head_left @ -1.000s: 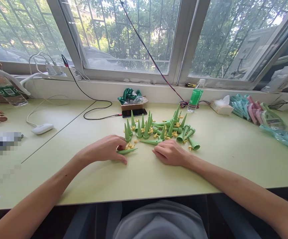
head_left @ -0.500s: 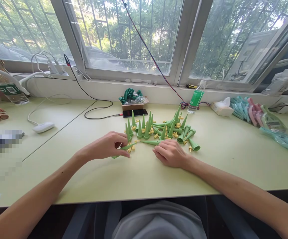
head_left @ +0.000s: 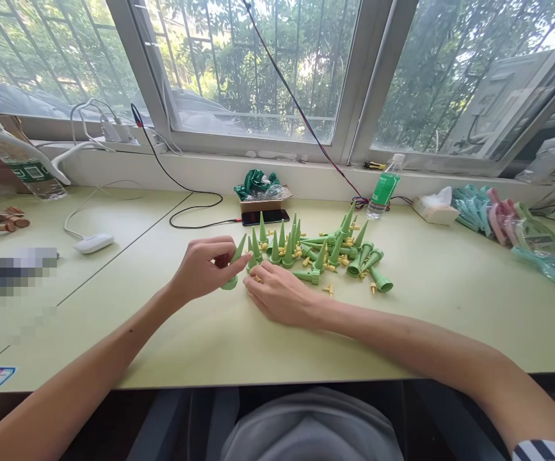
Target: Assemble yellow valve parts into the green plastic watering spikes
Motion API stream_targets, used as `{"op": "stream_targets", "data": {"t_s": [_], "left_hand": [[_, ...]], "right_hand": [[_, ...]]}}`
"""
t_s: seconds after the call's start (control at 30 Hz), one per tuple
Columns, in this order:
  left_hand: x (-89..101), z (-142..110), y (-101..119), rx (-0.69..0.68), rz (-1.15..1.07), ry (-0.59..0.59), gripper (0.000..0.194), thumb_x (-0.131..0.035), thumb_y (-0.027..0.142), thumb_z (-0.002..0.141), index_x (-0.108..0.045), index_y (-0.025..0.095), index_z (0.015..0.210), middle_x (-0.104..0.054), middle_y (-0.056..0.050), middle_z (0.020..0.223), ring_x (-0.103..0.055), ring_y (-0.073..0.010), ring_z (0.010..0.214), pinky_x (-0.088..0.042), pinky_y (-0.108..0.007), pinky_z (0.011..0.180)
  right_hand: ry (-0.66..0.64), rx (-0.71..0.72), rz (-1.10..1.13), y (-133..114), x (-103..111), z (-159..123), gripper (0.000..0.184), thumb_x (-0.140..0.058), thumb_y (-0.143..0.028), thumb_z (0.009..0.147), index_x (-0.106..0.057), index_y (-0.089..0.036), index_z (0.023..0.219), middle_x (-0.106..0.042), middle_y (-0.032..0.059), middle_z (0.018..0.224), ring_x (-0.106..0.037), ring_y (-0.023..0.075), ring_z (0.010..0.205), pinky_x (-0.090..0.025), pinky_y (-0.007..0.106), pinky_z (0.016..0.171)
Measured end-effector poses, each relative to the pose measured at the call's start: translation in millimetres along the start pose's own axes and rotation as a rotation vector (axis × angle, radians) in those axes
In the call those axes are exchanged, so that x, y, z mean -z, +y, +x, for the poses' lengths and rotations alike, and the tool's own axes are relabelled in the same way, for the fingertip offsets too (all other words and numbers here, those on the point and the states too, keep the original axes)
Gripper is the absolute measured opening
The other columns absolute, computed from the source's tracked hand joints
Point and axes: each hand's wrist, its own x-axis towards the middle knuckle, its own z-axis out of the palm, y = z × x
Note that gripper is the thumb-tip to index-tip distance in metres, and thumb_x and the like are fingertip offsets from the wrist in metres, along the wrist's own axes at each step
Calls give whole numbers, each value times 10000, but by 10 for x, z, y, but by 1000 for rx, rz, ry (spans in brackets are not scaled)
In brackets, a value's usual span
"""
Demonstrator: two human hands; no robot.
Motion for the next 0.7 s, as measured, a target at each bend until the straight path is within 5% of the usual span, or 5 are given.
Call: {"op": "stream_targets", "data": {"t_s": [0.37, 0.7], "left_hand": [[-38, -22, -4, -24, -15, -30, 481, -654, 255, 873, -322, 176, 535, -362, 59, 530, -291, -76, 488, -298, -232, 484], [-211, -101, 10, -50, -103, -23, 488, -668, 254, 888, -323, 178, 552, -348, 60, 551, -274, -78, 501, -281, -233, 472]], "right_hand": [[-64, 134, -57, -29, 34, -58, 171, -472, -121, 1018, -638, -114, 974, -604, 123, 992, -487, 242, 954, -452, 365, 856], [-41, 231, -79, 133, 190, -495, 288, -375, -147, 1063, -652, -100, 996, -611, 93, 933, -501, 206, 842, -452, 330, 786]]}}
